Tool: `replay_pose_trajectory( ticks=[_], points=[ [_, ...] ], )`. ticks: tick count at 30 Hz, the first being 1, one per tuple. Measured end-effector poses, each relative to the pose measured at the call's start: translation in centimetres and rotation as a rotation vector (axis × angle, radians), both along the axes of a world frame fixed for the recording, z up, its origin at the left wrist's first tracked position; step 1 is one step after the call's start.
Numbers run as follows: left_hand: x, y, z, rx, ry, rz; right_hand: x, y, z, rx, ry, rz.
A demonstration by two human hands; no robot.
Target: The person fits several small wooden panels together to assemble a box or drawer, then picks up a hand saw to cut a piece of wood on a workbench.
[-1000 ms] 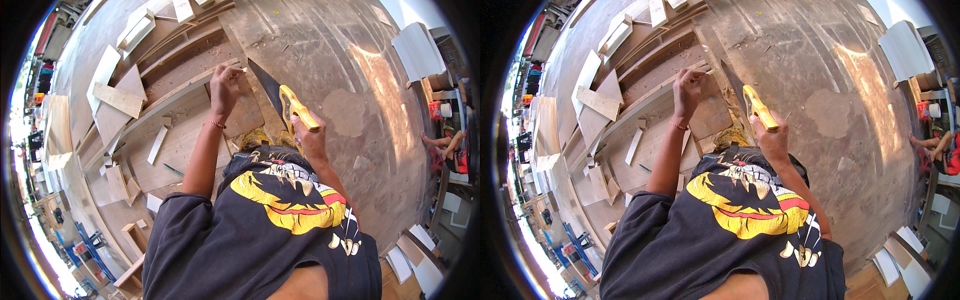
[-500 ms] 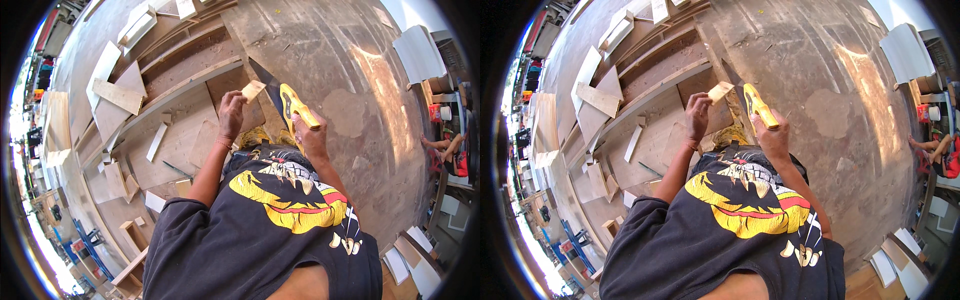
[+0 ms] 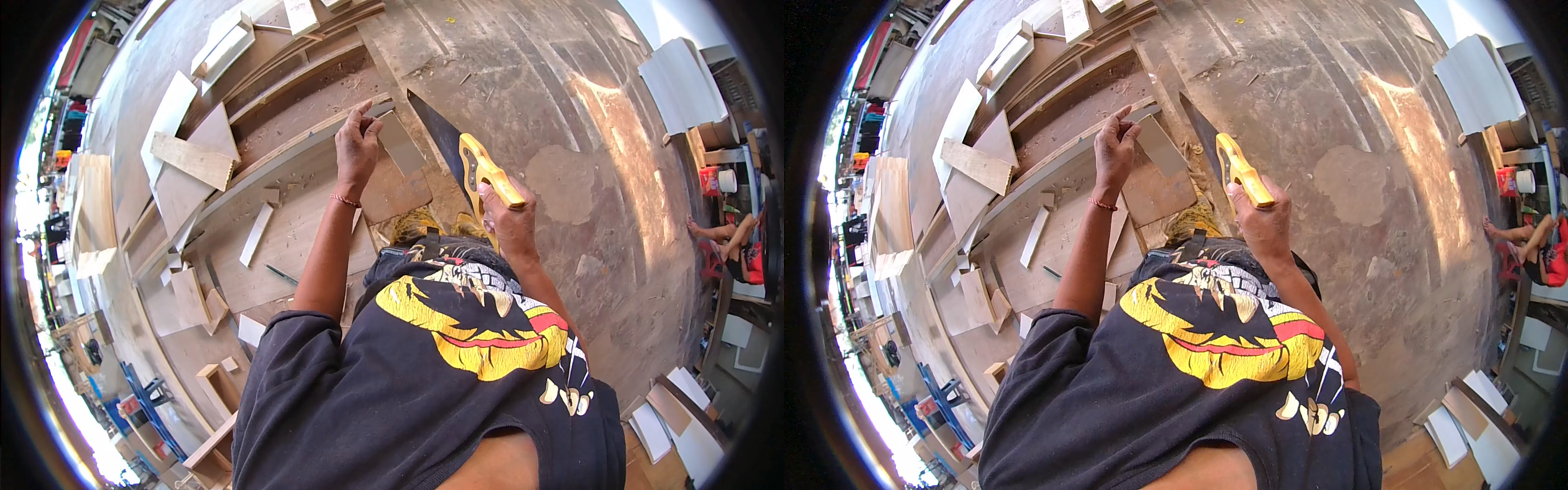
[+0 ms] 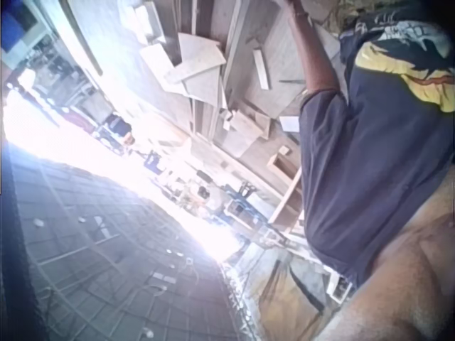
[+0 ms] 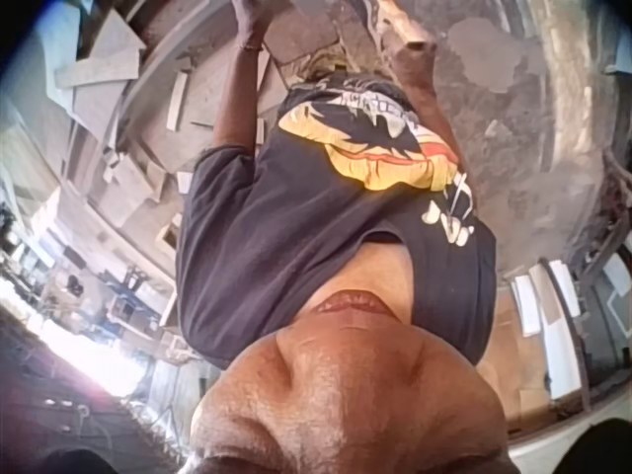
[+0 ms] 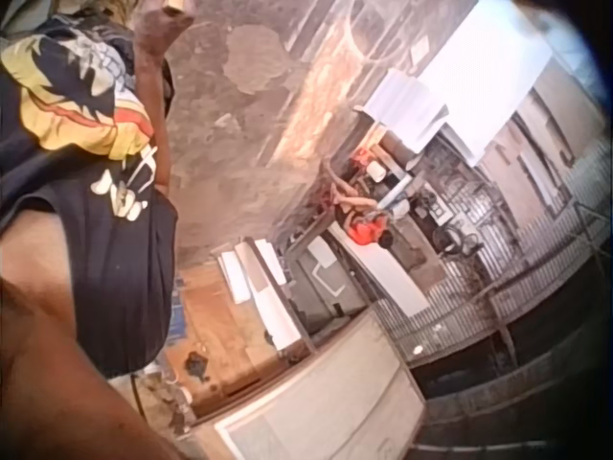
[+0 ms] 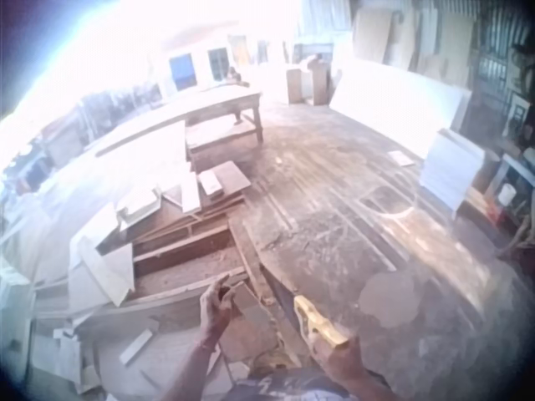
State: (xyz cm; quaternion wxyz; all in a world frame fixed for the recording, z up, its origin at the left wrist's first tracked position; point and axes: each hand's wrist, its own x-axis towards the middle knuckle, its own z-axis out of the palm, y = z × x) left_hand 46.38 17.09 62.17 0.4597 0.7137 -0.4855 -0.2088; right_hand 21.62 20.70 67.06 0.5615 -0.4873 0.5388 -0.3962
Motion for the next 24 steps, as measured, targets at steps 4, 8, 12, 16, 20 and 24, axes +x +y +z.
replay_pose_trajectory(
  ticks=[4,8,12,16,20,24],
  points=[
    [0.2,-0.2,0.2,0.077,-0.004,-0.009,0.0,0.0,0.5,0.059,-0.012,-0.001],
    [1.1,-0.4,-1.0,0.163,0.08,-0.025,0.1,0.1,-0.1,0.04,-0.019,0.005],
    [2.0,-1.0,-3.8,0.156,0.205,-0.062,0.2,0.2,0.2,0.054,-0.035,0.011],
    [0.8,-1.7,-4.6,0.194,0.056,-0.108,0.2,0.1,0.1,0.061,-0.037,0.0],
    [0.1,-2.2,-5.5,0.076,-0.209,-0.106,0.1,0.2,0.1,0.046,-0.022,0.007],
    [-1.3,0.3,-4.8,0.043,-0.468,-0.125,-0.1,0.1,-0.4,0.011,0.003,0.005]
  ],
)
